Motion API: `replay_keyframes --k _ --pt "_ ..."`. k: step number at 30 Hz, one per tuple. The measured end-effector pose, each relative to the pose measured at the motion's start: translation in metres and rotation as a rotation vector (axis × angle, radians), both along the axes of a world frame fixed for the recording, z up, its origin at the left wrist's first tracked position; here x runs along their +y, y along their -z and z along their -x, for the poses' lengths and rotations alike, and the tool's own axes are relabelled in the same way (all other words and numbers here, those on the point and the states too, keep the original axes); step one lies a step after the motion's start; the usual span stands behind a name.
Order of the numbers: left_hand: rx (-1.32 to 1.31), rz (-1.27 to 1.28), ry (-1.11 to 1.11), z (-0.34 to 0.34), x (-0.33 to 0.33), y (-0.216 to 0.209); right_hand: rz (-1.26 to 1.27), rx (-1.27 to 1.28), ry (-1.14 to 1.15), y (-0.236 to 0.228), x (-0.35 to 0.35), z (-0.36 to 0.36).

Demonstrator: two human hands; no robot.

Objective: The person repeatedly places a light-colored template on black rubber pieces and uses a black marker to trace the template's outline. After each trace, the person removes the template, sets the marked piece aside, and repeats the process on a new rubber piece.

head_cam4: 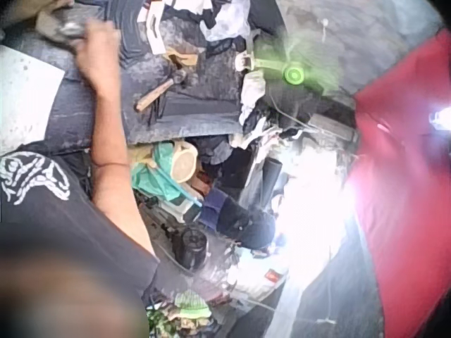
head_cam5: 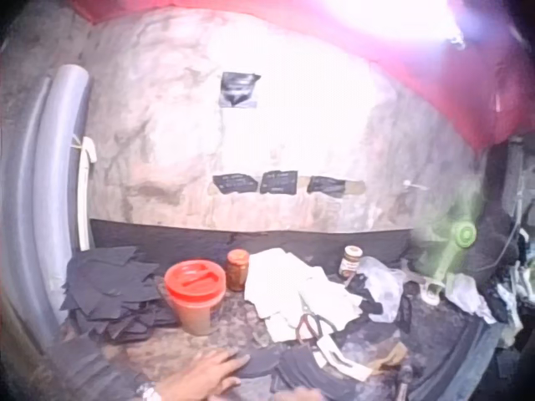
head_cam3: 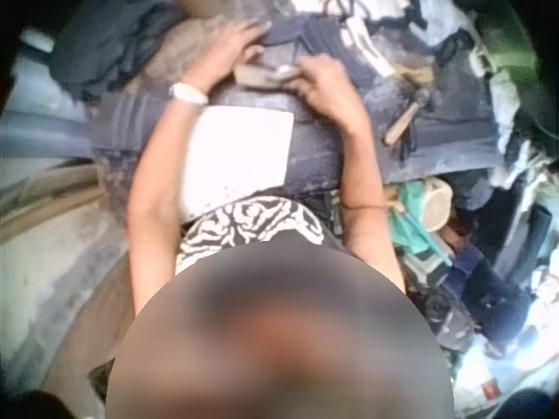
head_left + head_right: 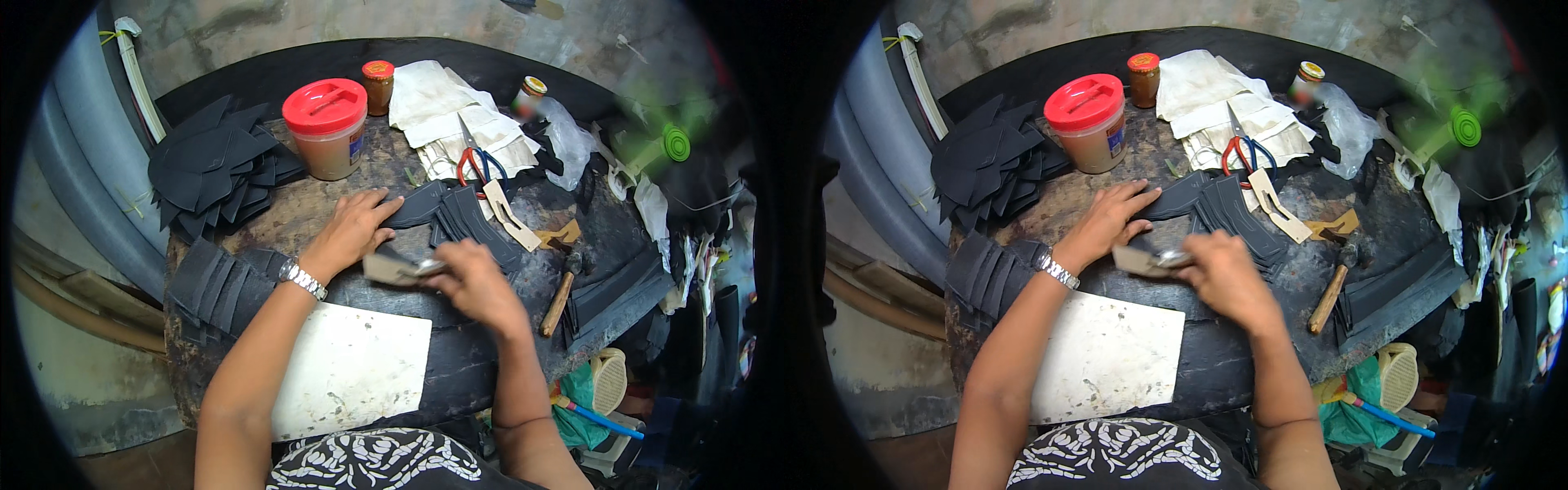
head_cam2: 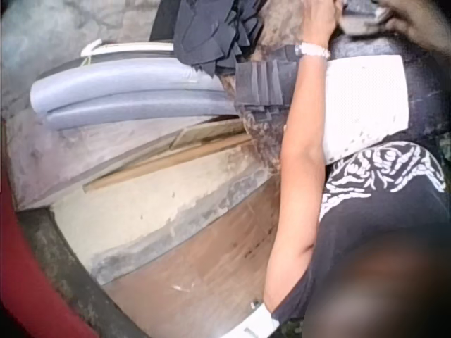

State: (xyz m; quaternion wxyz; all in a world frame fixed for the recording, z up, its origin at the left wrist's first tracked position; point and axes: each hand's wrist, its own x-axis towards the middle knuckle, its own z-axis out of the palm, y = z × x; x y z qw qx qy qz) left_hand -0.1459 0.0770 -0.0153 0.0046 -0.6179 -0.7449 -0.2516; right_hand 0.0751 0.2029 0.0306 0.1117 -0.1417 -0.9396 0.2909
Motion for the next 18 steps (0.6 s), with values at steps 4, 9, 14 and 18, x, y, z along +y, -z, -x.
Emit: replay_keyframes --k 4,9,14,18 --pt "-0.016 0.182 0.054 0.009 0.011 -0.003 0.216 0.039 0.318 -0.009 0.044 -0.02" --pt "0.017 0.185 0.071 0.013 0.009 -0.012 -0.088 0.136 0.36 0.015 0.064 -0.026" --pt "-0.028 0.221 0.093 0.02 0.002 -0.022 0.138 0.44 0.44 0.033 0.095 -0.037" --pt "-0.14 0.359 0.108 0.031 -0.005 -0.038 -0.098 0.524 0.779 0.046 0.129 -0.045"
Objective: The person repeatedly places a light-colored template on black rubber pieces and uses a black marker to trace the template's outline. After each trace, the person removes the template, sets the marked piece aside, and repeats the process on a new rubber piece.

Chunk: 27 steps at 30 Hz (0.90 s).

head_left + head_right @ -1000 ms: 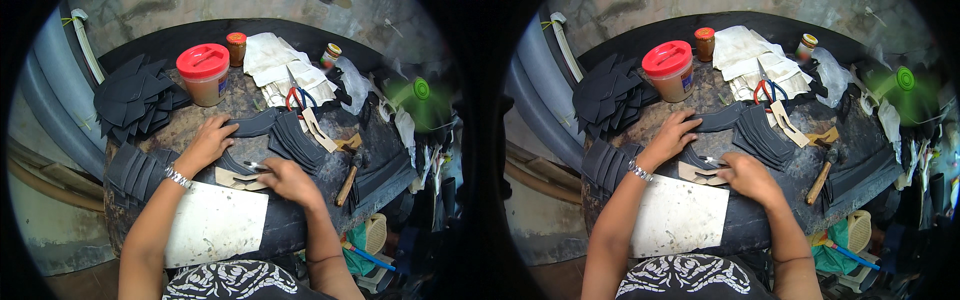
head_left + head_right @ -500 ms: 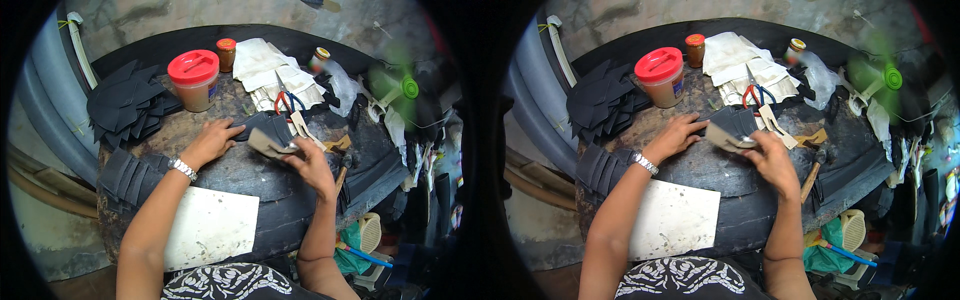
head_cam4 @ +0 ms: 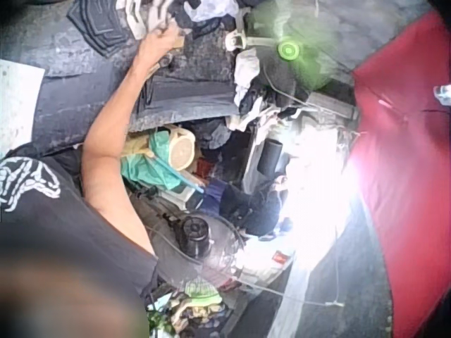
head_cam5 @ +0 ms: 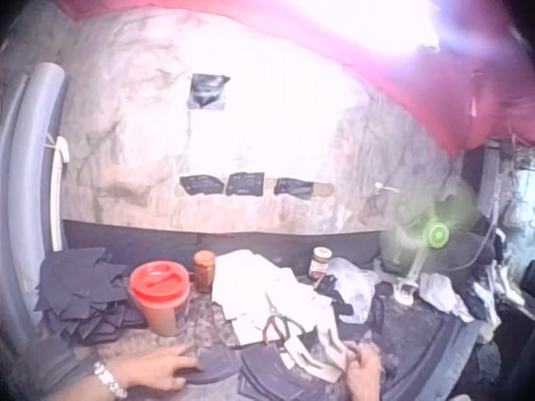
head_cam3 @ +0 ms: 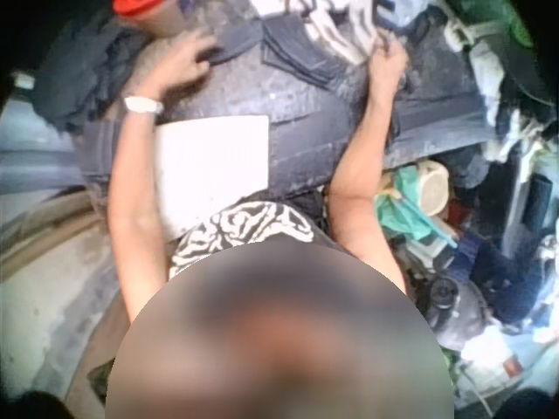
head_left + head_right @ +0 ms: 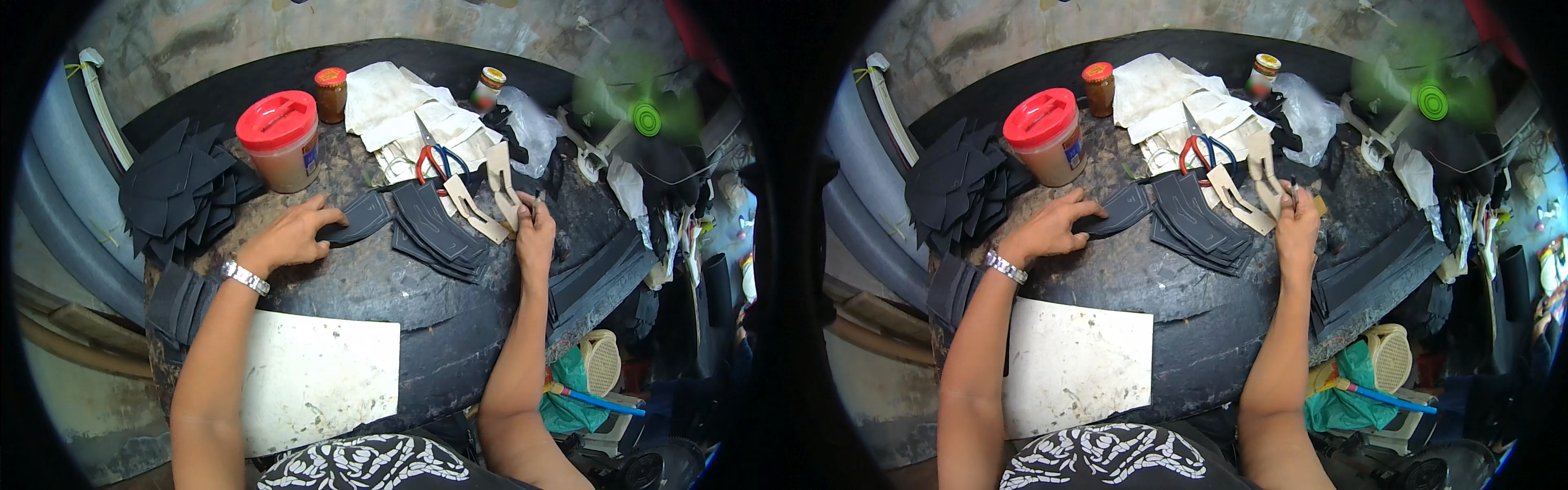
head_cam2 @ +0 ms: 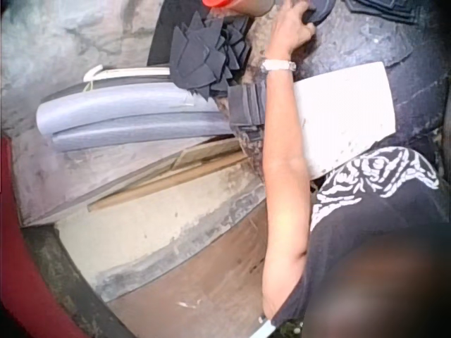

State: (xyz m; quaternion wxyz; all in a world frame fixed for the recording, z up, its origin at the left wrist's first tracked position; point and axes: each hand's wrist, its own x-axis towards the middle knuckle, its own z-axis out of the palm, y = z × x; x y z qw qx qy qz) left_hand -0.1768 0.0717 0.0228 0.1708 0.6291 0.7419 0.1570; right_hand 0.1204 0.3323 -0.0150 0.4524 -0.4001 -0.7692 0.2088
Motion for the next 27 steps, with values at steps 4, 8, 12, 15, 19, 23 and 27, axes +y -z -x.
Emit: replay_keyframes --k 4,8,12,15,19,23,27 --pt "0.011 0.156 -0.029 0.004 -0.01 -0.014 -0.309 -0.318 0.146 0.012 0.004 0.002" --pt "0.016 0.115 -0.084 0.0 -0.019 -0.008 -0.027 -0.383 -0.094 0.011 -0.009 0.014" --pt "0.094 -0.029 -0.097 -0.007 -0.026 0.007 0.01 -0.384 -0.096 0.013 -0.015 0.014" --pt "0.243 -0.153 -0.128 -0.015 -0.034 0.018 -0.012 -0.322 -0.067 0.012 0.011 0.001" --pt "0.363 -0.235 -0.104 -0.023 -0.044 0.029 0.149 -0.498 0.324 0.002 0.076 -0.03" --pt "0.174 -0.256 -0.156 -0.025 -0.042 0.037 0.243 -1.004 0.299 -0.004 0.134 -0.057" --pt "0.166 -0.299 -0.145 -0.02 -0.037 0.037 0.569 -0.672 0.116 0.004 0.165 -0.072"
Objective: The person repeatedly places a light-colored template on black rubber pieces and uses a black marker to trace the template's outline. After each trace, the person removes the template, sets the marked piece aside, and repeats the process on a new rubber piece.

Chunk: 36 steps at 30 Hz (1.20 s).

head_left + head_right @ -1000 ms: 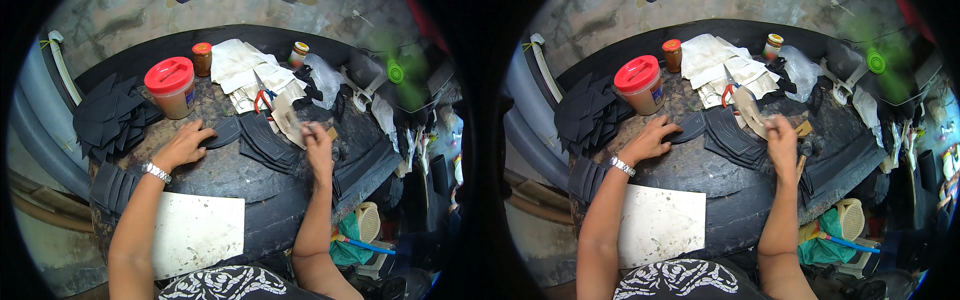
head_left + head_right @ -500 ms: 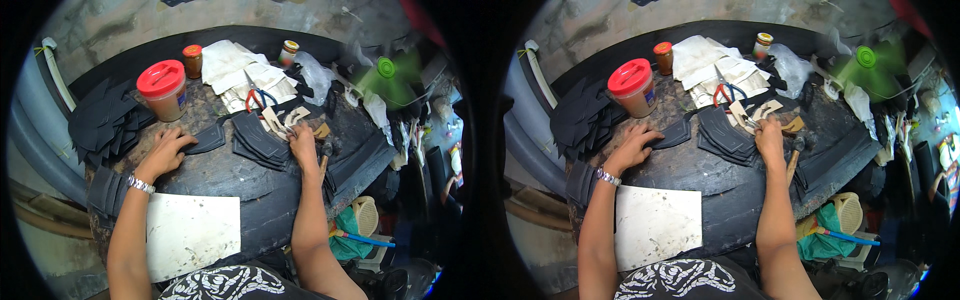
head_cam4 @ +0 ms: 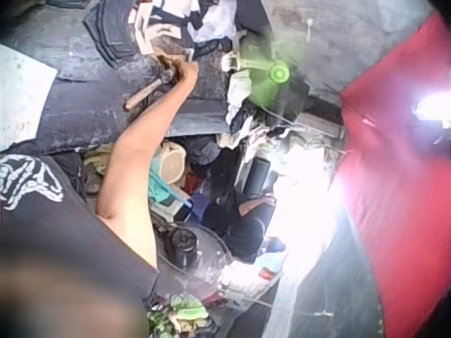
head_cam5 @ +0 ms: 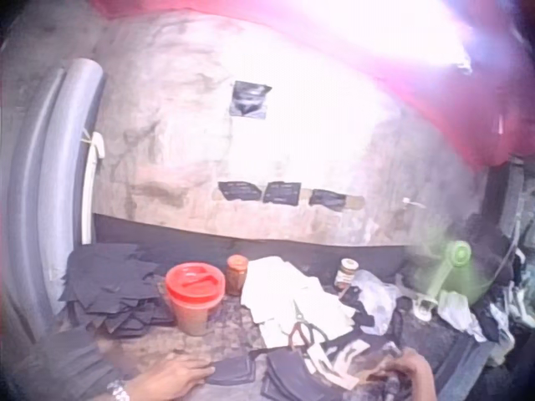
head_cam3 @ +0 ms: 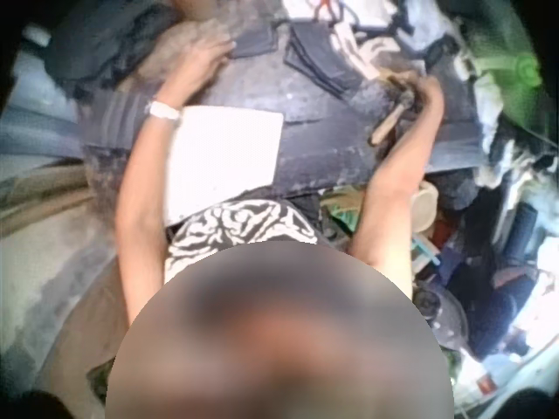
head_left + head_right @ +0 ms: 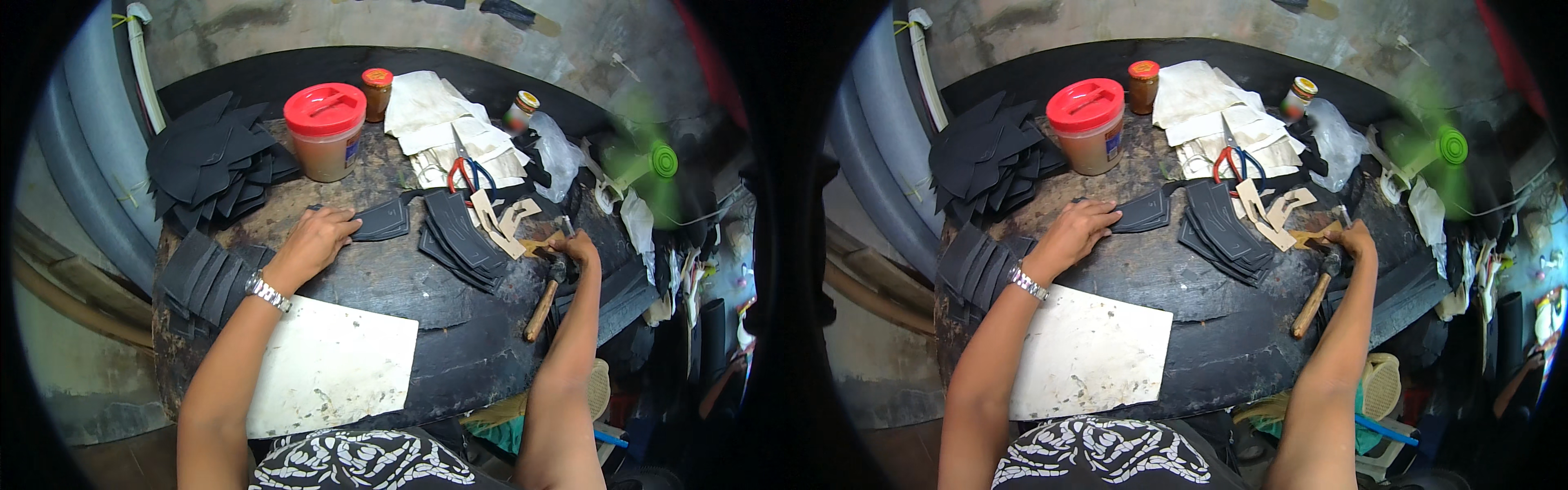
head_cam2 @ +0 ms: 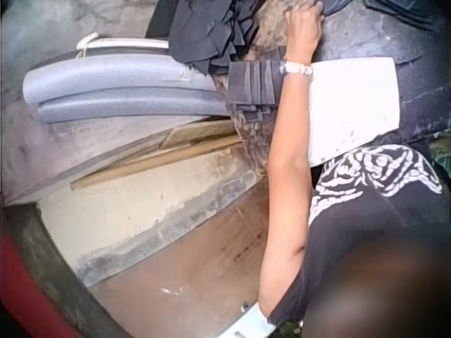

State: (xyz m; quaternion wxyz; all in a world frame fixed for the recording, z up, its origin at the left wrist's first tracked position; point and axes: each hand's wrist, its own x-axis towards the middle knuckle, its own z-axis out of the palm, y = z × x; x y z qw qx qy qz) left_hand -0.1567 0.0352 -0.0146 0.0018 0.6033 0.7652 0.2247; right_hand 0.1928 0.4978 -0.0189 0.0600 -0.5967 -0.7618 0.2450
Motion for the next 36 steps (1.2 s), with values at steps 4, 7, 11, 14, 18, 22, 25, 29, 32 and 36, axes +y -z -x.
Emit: replay_keyframes --k 4,7,11,14,18,22,25,29,32,36 --pt "-0.197 -0.028 0.051 0.015 0.002 -0.006 -0.207 0.064 -0.057 0.004 0.007 -0.004" --pt "-0.304 0.017 0.051 0.023 0.002 -0.008 -0.599 0.269 -0.047 -0.018 -0.011 -0.002" --pt "-0.226 -0.07 0.071 0.021 0.001 -0.011 -0.688 0.782 -0.057 -0.078 -0.078 0.013" --pt "-0.064 -0.176 0.038 0.003 -0.013 -0.015 -0.425 1.085 -0.133 -0.102 -0.156 0.039" --pt "-0.03 -0.024 -0.034 -0.04 -0.058 -0.019 0.074 1.169 -0.344 -0.088 -0.248 0.081" --pt "-0.118 0.039 -0.165 -0.071 -0.08 -0.029 0.504 1.114 -0.284 -0.046 -0.298 0.128" --pt "-0.323 0.026 -0.123 -0.089 -0.089 -0.055 0.636 1.088 -0.373 -0.022 -0.31 0.143" --pt "-0.978 -0.299 0.27 -0.116 -0.117 -0.117 0.483 0.932 -0.508 0.0 -0.32 0.155" --pt "-1.239 -0.646 0.293 -0.143 -0.132 -0.16 0.31 0.782 -0.566 0.007 -0.326 0.158" --pt "-1.34 -0.882 0.361 -0.157 -0.138 -0.189 0.265 0.75 -0.604 0.01 -0.327 0.162"
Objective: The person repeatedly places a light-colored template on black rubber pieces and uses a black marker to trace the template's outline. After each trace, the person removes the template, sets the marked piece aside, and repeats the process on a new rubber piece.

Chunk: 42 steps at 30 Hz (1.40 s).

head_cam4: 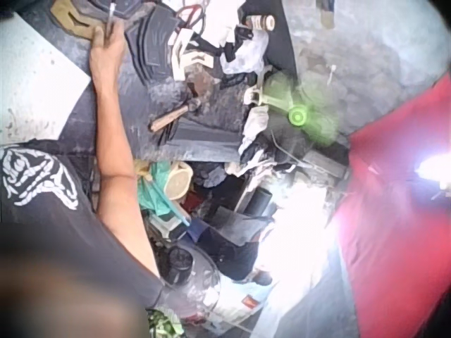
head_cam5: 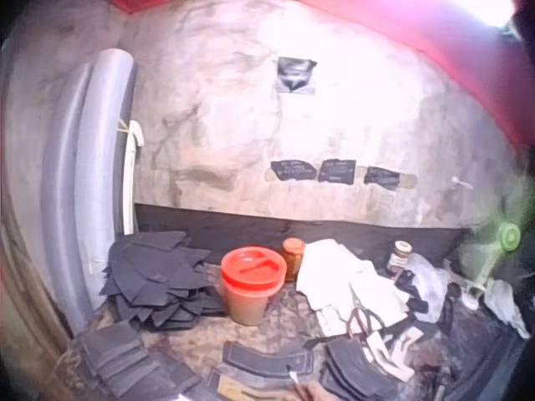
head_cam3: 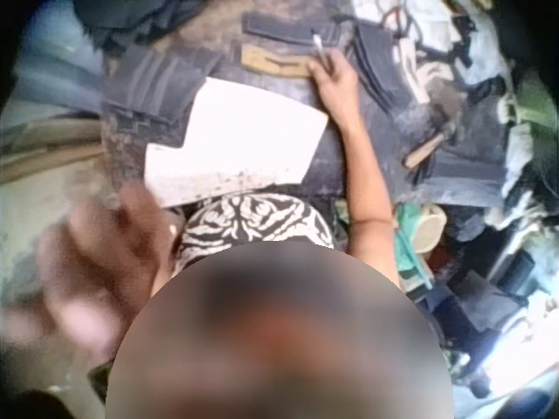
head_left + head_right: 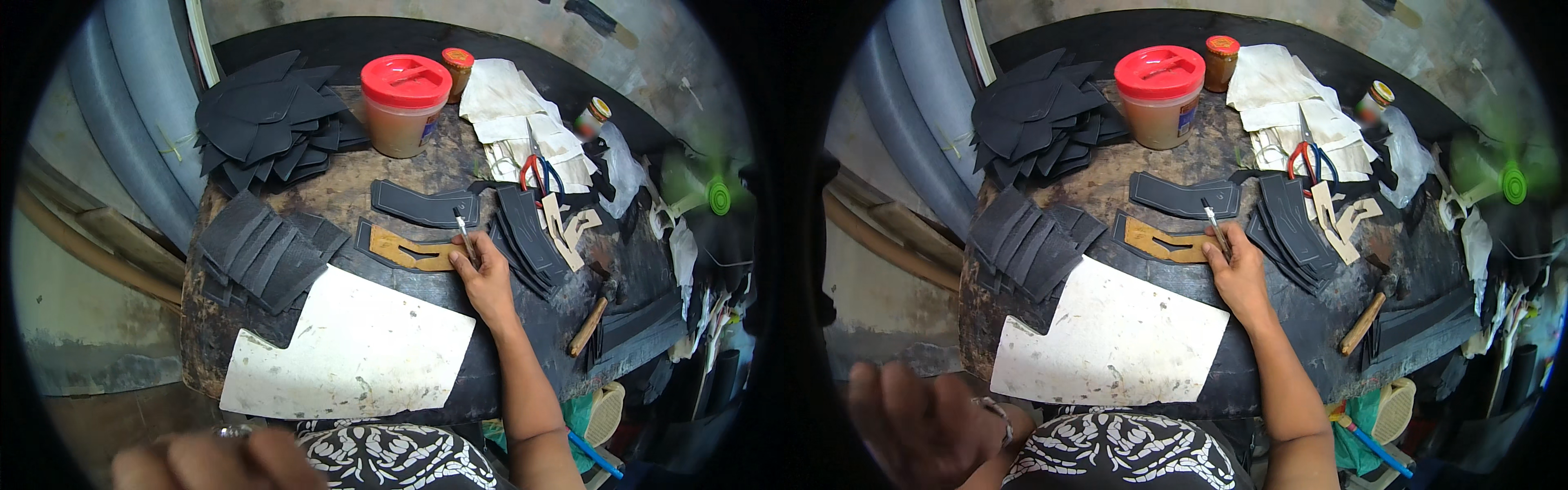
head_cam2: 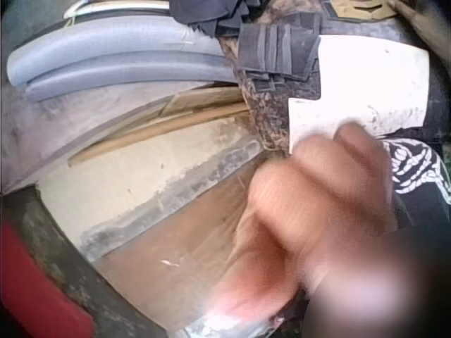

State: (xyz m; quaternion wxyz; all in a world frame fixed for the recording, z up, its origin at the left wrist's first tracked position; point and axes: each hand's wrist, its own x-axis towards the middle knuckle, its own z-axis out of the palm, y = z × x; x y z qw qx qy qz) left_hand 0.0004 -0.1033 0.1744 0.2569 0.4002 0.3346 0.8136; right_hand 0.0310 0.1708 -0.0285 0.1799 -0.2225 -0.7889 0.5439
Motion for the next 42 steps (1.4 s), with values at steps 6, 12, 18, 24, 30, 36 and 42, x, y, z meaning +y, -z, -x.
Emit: replay_keyframes --k 6,12,18,24,30,36,42 --pt "-0.053 -0.059 -0.033 0.001 -0.002 -0.006 -0.026 -0.01 -0.002 0.0 0.0 -0.003" --pt "-0.053 -0.077 -0.051 0.002 -0.002 -0.008 -0.075 -0.033 0.034 -0.002 -0.002 0.0" --pt "-0.059 -0.108 -0.067 0.0 -0.003 -0.011 -0.367 0.001 -0.022 -0.007 -0.007 -0.001" --pt "-0.05 -0.102 -0.081 -0.002 -0.004 -0.013 -0.315 -0.079 -0.079 -0.016 -0.005 -0.002" --pt "-0.054 -0.086 -0.108 -0.005 -0.009 -0.016 -0.366 0.036 0.02 -0.014 -0.012 -0.001" --pt "-0.06 -0.086 -0.133 -0.007 -0.01 -0.021 -0.369 0.019 0.01 -0.011 -0.016 -0.001" --pt "0.026 -0.029 -0.21 -0.003 -0.02 -0.023 -0.575 -0.003 0.035 -0.014 -0.021 -0.002"
